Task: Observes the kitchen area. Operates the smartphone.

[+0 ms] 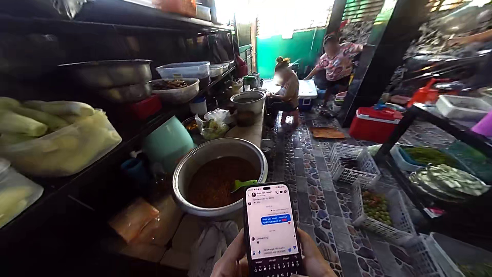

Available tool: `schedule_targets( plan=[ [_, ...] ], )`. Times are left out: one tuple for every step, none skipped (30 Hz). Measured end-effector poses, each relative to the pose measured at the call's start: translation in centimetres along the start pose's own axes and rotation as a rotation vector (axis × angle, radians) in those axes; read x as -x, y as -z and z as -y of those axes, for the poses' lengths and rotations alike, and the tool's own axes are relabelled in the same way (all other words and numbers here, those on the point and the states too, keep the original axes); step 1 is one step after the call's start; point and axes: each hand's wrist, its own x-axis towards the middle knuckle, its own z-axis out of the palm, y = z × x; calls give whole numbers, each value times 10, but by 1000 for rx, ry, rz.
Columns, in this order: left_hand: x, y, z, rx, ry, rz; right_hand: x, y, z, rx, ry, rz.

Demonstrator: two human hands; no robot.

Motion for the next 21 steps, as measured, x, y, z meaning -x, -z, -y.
schedule_targets(
  plan=[
    [2, -1, 0, -3, -6, 8, 2, 0, 1, 3, -3, 8],
    [3, -2, 0, -3, -10, 12, 3, 0, 2, 8, -7, 14],
    [5, -4, 0, 0, -11, 12, 4, 1, 3, 10, -12, 24],
    [6, -5, 0, 1, -12, 14, 5, 0, 4, 10, -17, 32],
    [7, -6, 0, 6, -14, 16, 6, 0, 6, 6, -20, 41],
    [7, -7, 1, 15, -20, 21, 7, -2, 7, 5, -26, 44],
    [8, -8, 1, 22, -29, 28, 8, -4, 9, 3, -30, 43],
    [8, -8, 1, 28, -38, 34, 8, -5, 10, 0, -30, 40],
    [8, -8, 1, 34, -43, 37, 9, -5, 10, -1, -27, 44],
    [8, -8, 1, 37, -47, 41, 10, -5, 11, -5, -22, 50],
    [8, -8, 1, 43, -49, 46, 10, -5, 11, 4, -18, 53],
    [7, -8, 1, 51, -50, 48, 10, -4, 11, 13, -11, 53],
    [7, -9, 0, 53, -48, 46, 10, -2, 10, 16, 0, 53],
    [7, -9, -1, 55, -43, 45, 10, -2, 9, 10, 8, 48],
    [7, -10, -1, 50, -37, 39, 10, -2, 9, 3, 16, 33],
    [7, -11, -2, 40, -28, 33, 10, -3, 8, 3, 30, 19],
    [7, -11, -2, 24, -20, 22, 10, -4, 8, 4, 42, 8],
    [7, -12, -2, 10, -17, 19, 10, -4, 8, 2, 50, 1],
    [6, -12, -2, -2, -20, 19, 10, -4, 8, -2, 57, 1],
    [6, -13, -2, -12, -26, 21, 9, -4, 9, -6, 57, 6],
    [5, -12, -2, -17, -36, 26, 9, -3, 10, -11, 53, 17]
  ],
)
